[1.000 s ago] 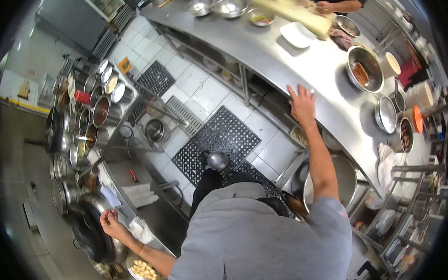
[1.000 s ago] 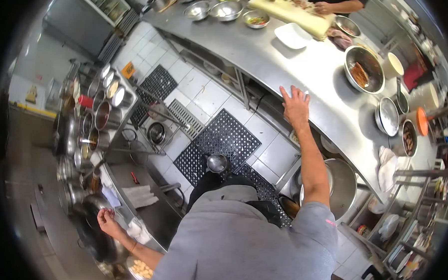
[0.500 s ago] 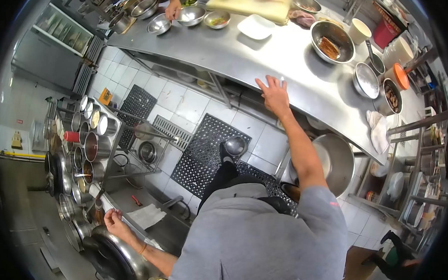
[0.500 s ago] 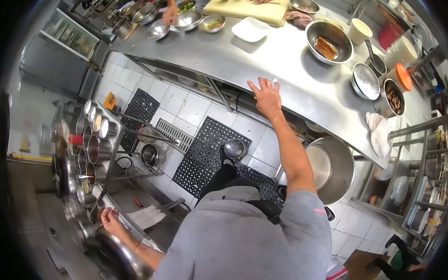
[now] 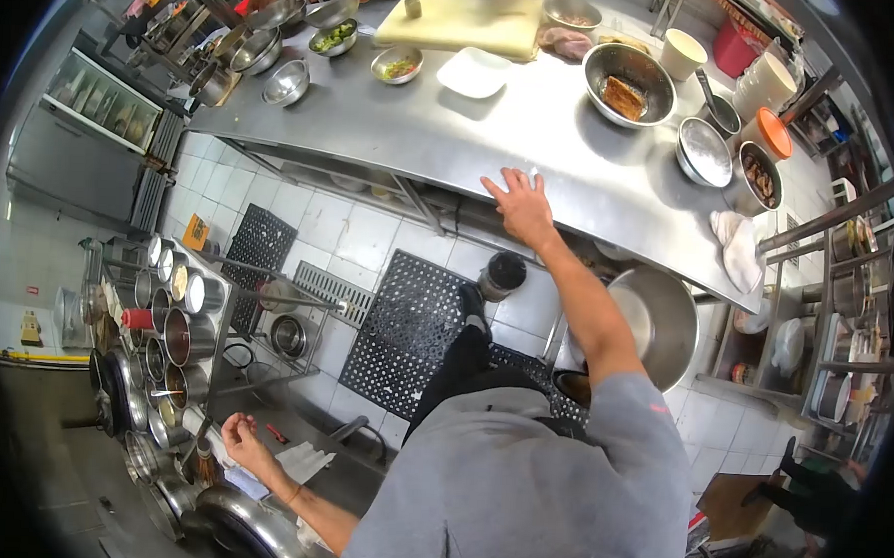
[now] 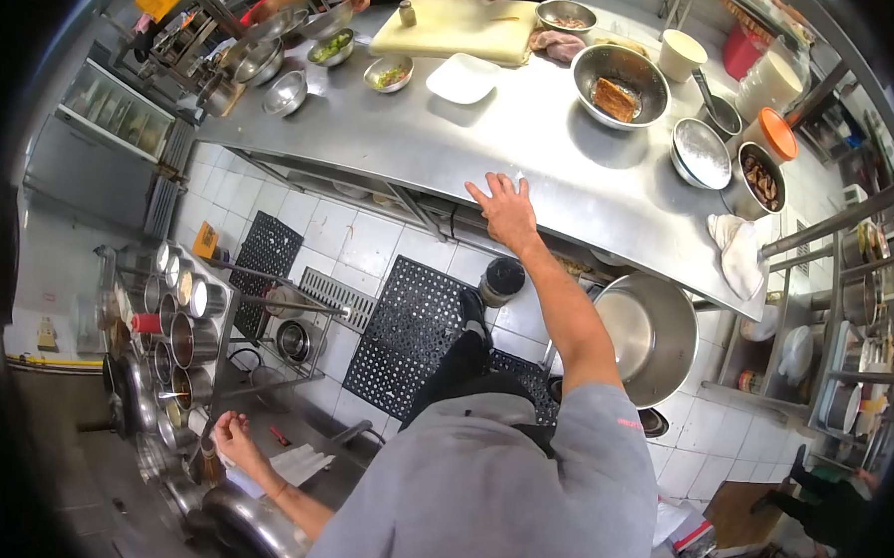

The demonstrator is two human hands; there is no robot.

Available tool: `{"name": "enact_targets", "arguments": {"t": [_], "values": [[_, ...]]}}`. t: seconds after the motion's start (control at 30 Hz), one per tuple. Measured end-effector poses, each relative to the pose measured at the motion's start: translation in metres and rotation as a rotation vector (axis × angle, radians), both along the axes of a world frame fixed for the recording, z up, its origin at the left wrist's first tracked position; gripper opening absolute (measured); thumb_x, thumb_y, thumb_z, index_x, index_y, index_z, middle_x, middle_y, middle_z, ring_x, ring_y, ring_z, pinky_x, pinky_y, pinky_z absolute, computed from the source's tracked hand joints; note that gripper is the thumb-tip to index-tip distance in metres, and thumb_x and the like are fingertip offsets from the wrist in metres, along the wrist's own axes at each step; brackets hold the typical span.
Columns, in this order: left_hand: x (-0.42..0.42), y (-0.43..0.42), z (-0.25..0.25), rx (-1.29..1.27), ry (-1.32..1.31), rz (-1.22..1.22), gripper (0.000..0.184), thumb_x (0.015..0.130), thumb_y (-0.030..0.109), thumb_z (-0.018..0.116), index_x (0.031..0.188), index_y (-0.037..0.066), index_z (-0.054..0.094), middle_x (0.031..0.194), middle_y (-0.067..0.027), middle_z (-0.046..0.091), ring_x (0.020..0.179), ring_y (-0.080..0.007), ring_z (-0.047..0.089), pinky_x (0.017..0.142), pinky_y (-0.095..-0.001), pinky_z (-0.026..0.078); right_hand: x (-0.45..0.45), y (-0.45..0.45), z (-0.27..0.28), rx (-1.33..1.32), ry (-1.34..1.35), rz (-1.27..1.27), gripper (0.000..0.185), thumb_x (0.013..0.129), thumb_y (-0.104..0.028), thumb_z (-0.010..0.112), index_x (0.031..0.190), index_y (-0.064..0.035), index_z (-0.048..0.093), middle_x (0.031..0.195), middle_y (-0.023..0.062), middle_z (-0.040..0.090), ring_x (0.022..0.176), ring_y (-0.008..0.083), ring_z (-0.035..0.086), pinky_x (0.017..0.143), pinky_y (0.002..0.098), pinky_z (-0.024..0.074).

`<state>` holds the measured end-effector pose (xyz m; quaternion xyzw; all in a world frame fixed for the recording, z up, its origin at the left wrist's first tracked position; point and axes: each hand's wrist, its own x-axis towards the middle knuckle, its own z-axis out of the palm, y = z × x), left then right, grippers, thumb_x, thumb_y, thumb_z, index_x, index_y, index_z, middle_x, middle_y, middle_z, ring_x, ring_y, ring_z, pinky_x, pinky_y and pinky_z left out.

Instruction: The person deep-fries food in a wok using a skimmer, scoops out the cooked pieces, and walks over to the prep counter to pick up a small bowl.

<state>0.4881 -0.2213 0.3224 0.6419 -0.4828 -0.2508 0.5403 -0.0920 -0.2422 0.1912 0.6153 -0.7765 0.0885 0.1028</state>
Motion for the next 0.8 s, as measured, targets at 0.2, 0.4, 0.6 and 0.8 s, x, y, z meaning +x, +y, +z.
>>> {"name": "enact_targets", "arguments": {"t": [0.2,0.4,0.6,0.8], "values": [[0.01,-0.013,-0.009,-0.016,-0.011,-0.075,0.007,0.087,0.003,0.05,0.093,0.003,0.055,0.088,-0.0044,0.058,0.075,-0.0122,0.057,0.066,-0.0223,0.046,0.002,0.0,0.006,0.019,-0.031,-0.001,0.065,0.074,-0.021,0.068,0.132,-0.026,0.039,0.125,0.0092,0.042,0.121,0.0249,0.038,0.097,0.0515,0.0315],[0.022,-0.013,-0.01,0.006,-0.058,-0.075,0.008,0.087,0.003,0.05,0.092,0.002,0.055,0.087,-0.0042,0.057,0.074,-0.0116,0.056,0.065,-0.0221,0.046,0.004,0.001,0.004,-0.005,-0.066,-0.016,0.063,0.075,-0.021,0.066,0.132,-0.0258,0.039,0.127,0.0094,0.041,0.122,0.0253,0.037,0.098,0.0518,0.0306],[-0.008,-0.02,-0.011,0.046,-0.006,-0.109,0.007,0.088,0.002,0.048,0.088,0.002,0.055,0.082,-0.0035,0.056,0.071,-0.01,0.053,0.065,-0.0217,0.044,0.004,0.003,0.001,-0.006,-0.048,-0.01,0.064,0.075,-0.02,0.066,0.133,-0.0258,0.039,0.129,0.0099,0.04,0.123,0.0259,0.036,0.098,0.0524,0.0301],[-0.014,-0.015,-0.002,0.004,0.014,-0.067,0.007,0.088,0.003,0.048,0.088,0.002,0.055,0.082,-0.0037,0.056,0.071,-0.0098,0.054,0.064,-0.0216,0.044,0.003,0.0,0.01,0.015,-0.075,0.015,0.064,0.074,-0.018,0.066,0.132,-0.0251,0.04,0.126,0.0098,0.041,0.122,0.0256,0.036,0.098,0.0527,0.0304]]}}
